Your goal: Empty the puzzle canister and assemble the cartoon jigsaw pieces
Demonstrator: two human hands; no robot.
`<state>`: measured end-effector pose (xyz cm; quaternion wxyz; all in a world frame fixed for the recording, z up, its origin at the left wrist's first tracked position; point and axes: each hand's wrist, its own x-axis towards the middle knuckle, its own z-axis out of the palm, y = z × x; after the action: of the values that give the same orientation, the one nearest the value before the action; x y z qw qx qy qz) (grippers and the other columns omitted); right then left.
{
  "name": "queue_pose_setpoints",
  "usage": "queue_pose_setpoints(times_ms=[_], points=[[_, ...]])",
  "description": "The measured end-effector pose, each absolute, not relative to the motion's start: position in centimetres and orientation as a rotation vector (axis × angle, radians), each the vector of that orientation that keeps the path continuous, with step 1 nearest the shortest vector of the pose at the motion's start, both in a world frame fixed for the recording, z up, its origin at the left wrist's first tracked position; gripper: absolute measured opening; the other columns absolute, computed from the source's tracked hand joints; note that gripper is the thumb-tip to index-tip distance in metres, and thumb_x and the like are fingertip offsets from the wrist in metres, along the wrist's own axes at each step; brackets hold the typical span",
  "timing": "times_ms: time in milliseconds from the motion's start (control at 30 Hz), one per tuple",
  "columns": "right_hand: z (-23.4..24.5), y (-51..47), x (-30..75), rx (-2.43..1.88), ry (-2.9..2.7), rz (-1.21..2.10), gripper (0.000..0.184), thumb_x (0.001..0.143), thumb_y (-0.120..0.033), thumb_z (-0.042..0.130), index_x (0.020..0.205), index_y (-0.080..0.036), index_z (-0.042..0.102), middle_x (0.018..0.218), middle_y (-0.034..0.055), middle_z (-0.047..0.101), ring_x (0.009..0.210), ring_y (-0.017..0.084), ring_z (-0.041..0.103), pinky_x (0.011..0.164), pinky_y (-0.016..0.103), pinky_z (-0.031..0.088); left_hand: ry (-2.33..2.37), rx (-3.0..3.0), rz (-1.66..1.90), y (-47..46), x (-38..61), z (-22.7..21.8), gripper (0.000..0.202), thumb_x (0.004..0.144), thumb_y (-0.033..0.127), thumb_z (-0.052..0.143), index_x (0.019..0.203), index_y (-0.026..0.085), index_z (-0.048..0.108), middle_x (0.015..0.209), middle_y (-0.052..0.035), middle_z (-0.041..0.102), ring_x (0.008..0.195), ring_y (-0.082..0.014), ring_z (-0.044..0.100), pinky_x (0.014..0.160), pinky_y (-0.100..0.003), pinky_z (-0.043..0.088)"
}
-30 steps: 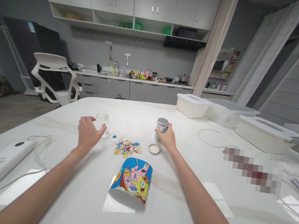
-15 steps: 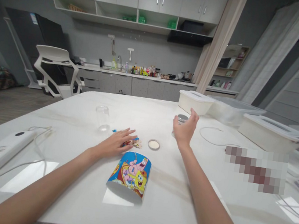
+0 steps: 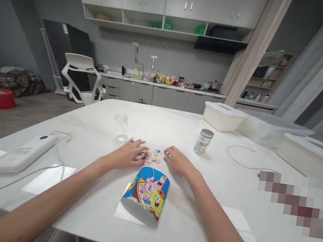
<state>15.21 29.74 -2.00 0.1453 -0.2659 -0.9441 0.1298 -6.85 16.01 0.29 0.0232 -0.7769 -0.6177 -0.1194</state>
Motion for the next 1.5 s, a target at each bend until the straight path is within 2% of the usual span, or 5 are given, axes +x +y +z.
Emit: queue_pose_setpoints(times_ms=[267,633,833,1133,1500], points=[[-1.4,29.8,14.7,-0.709,-2.597,0.328,0.028,0.096,-0.025,0.042,0.117,-0.018,0.060,0.128,0.0139,0.059,0.120,0.025,0.056,0.105,0.044,0.041,-1.610,-3.171,-0.556,14.1,-3.1,2.3,0.058,0.089,0.049,0.062,0.143,0.036,0.044,0.156,0.0014,0.036,0.142,-0.0226,0.036,0.117,-0.039,0.030],[-0.1,25.9,13.0,-0.498,-2.691,0.286,0.030,0.092,-0.013,0.039,0.113,-0.018,0.060,0.114,0.0124,0.062,0.107,0.025,0.057,0.094,0.042,0.046,-1.635,-2.885,-0.293,14.3,-3.0,1.7,0.032,0.081,0.048,0.071,0.094,0.020,0.070,0.107,-0.0085,0.064,0.097,-0.0242,0.061,0.082,-0.033,0.049],[1.3,24.6,13.5,-0.431,-2.831,0.414,0.007,0.084,-0.022,0.056,0.088,-0.019,0.060,0.094,0.0079,0.062,0.085,0.021,0.058,0.076,0.035,0.047,-1.702,-3.015,-0.287,14.9,-5.3,2.0,0.029,0.081,0.043,0.072,0.096,0.018,0.067,0.107,-0.0077,0.060,0.097,-0.0213,0.058,0.084,-0.031,0.046],[2.2,24.7,14.1,-0.649,-3.075,0.985,0.040,0.070,-0.056,0.073,0.078,-0.021,0.054,0.076,0.0008,0.059,0.067,0.015,0.050,0.055,0.027,0.035,-1.967,-3.156,-0.261,15.0,-8.0,3.1,0.042,0.066,0.036,0.081,0.099,0.020,0.060,0.091,-0.0011,0.061,0.080,-0.0166,0.056,0.067,-0.026,0.045],[2.7,24.5,14.2,-0.629,-3.128,1.043,0.042,0.062,-0.048,0.078,0.087,-0.022,0.056,0.086,0.0013,0.059,0.074,0.017,0.051,0.060,0.027,0.036,-2.144,-3.132,-0.007,14.4,-7.4,4.2,0.047,0.060,0.044,0.082,0.094,0.017,0.062,0.080,-0.0008,0.066,0.070,-0.0163,0.059,0.063,-0.028,0.044]])
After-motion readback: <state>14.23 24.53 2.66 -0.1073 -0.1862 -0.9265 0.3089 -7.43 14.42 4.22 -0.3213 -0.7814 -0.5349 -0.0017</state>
